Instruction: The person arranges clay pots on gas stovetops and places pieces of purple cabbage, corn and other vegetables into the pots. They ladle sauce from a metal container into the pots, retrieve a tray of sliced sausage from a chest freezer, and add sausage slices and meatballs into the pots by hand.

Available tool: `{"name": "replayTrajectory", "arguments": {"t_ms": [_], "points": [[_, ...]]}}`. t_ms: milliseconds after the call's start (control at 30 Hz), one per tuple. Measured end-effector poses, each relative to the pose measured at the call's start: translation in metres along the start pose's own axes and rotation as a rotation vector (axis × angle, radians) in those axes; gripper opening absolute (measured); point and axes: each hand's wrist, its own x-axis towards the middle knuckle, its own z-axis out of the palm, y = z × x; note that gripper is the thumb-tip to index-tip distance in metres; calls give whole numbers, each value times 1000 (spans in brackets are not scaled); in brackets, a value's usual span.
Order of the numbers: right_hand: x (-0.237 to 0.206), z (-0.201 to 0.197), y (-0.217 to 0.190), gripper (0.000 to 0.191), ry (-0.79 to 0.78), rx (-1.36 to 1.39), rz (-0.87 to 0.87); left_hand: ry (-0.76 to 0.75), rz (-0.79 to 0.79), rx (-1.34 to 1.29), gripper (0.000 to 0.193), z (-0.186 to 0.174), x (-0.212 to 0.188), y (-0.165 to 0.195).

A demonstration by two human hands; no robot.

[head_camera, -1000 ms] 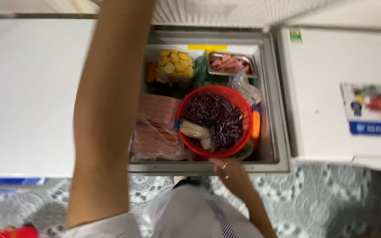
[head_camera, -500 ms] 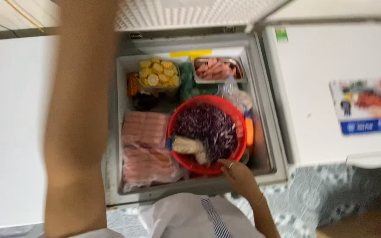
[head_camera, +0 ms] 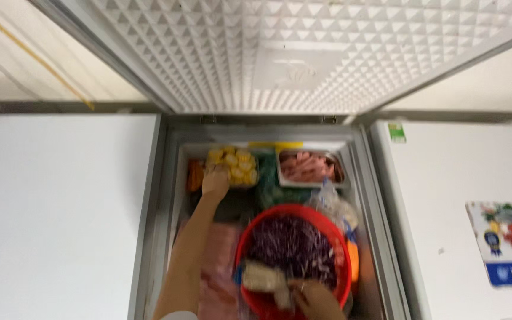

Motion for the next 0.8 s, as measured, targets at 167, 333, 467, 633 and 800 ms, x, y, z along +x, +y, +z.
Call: {"name": "replayTrajectory", "arguments": {"t_ms": [167,333,467,633,800], "points": [[17,41,55,39,-101,30,24,-303,82,337,59,3,50,7],[7,45,60,39,-174,58,199,-371,233,548,42,3,55,6],[-4,19,17,33,-9,36,88,-116,277,435,40,-17,36,0],[-5,-8,-47,30,206,153,20,237,36,-494,31,-48,-61,19],[-1,-3,-77,51,143,861,-64,-238,-322,-1151,35,-64,-240,87]]}}
